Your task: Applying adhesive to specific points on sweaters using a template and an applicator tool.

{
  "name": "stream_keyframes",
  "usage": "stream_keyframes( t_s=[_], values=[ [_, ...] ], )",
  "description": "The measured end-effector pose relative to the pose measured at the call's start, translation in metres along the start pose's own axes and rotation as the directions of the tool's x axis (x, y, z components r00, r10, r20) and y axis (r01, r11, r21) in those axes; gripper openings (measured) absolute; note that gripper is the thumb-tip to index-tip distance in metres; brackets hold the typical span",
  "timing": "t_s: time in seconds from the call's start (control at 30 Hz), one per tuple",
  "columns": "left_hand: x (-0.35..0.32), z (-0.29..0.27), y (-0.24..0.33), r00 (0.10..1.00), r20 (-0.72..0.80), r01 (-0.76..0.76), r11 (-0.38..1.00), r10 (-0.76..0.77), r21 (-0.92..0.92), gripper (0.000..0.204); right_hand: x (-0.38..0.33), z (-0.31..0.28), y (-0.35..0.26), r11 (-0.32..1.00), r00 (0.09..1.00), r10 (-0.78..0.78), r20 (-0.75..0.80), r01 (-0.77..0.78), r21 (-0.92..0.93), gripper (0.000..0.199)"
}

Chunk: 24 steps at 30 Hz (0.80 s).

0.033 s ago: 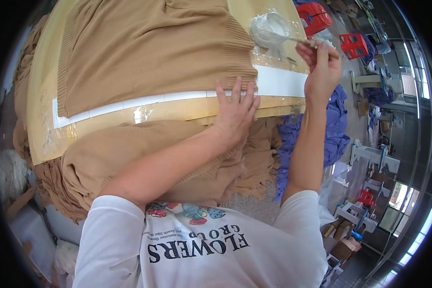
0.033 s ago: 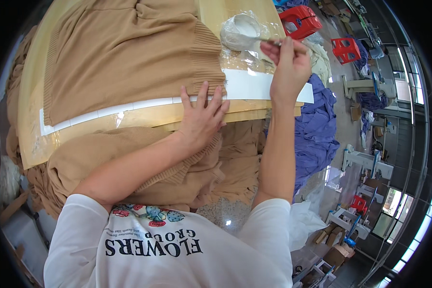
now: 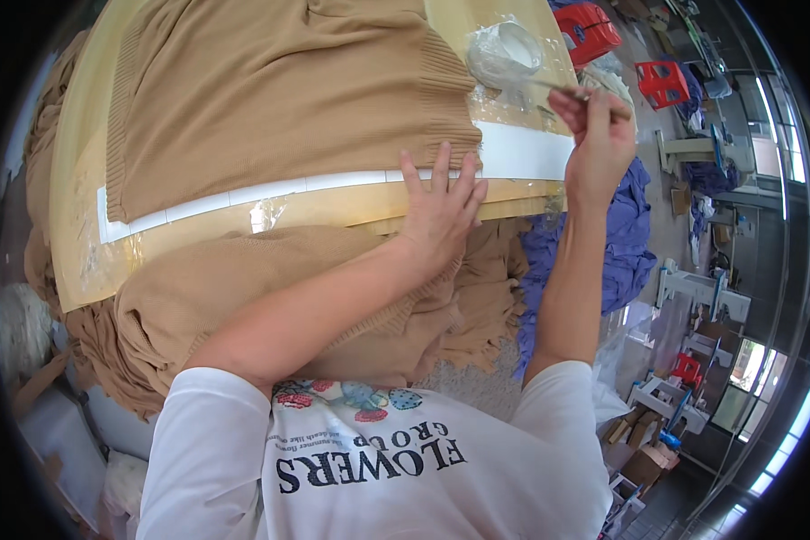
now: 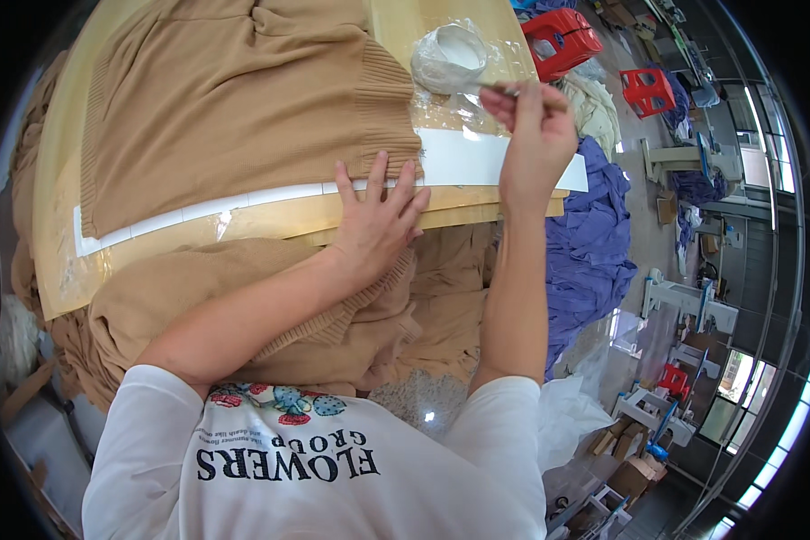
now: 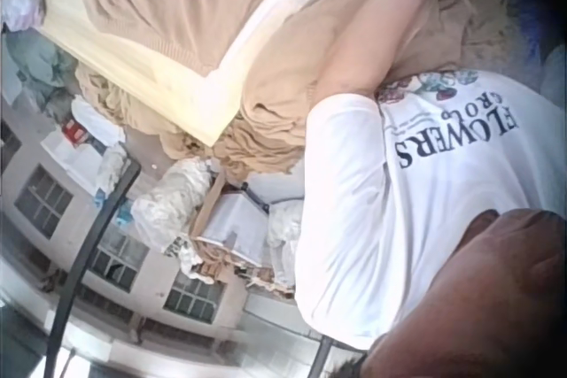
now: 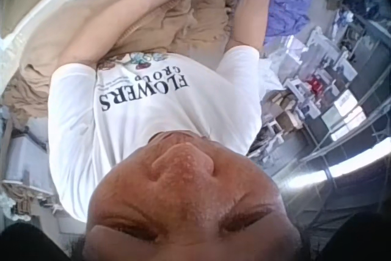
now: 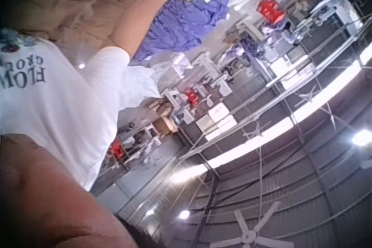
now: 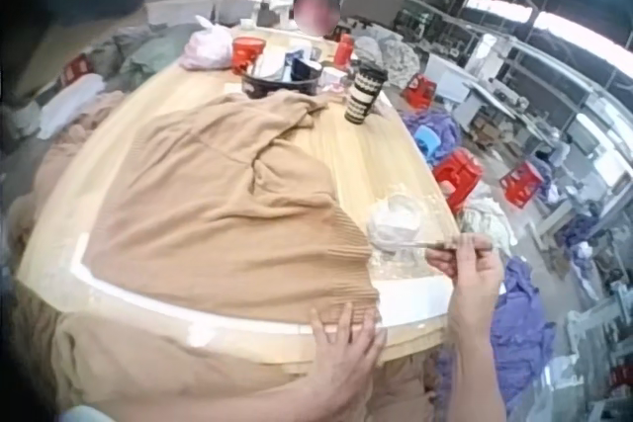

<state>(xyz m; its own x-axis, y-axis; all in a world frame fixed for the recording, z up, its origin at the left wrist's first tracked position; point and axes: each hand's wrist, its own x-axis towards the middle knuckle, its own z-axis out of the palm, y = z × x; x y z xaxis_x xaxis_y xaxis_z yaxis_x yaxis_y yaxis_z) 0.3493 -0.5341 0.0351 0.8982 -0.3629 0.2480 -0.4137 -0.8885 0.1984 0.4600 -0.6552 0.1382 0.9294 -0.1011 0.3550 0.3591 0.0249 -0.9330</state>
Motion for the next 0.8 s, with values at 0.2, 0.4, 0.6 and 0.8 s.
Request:
stream_keyframes(
  t_s=[0.2,0.4,0.6,0.8],
  values=[
    [-0.001,-0.001,0.0,0.999,0.003,0.039,0.999,-0.039,-0.022,0.051,-0.07,0.006,0.004,0.985,0.992,0.085,0.09,-0.07,-0.158,0.009],
    [0.001,-0.001,0.0,1.0,0.011,0.024,1.0,-0.024,0.011,0.052,-0.081,0.003,0.022,0.963,0.984,0.117,0.134,-0.08,-0.257,0.008],
    [-0.001,0.007,-0.001,1.0,-0.008,0.02,0.999,-0.02,0.026,0.052,-0.081,0.014,0.02,0.953,0.984,0.12,0.128,-0.079,-0.291,0.008],
    [0.001,0.005,0.004,0.998,-0.023,0.065,0.987,-0.062,0.149,0.055,-0.096,0.058,0.011,0.992,0.967,0.071,0.243,-0.043,-0.12,0.008]
  ],
)
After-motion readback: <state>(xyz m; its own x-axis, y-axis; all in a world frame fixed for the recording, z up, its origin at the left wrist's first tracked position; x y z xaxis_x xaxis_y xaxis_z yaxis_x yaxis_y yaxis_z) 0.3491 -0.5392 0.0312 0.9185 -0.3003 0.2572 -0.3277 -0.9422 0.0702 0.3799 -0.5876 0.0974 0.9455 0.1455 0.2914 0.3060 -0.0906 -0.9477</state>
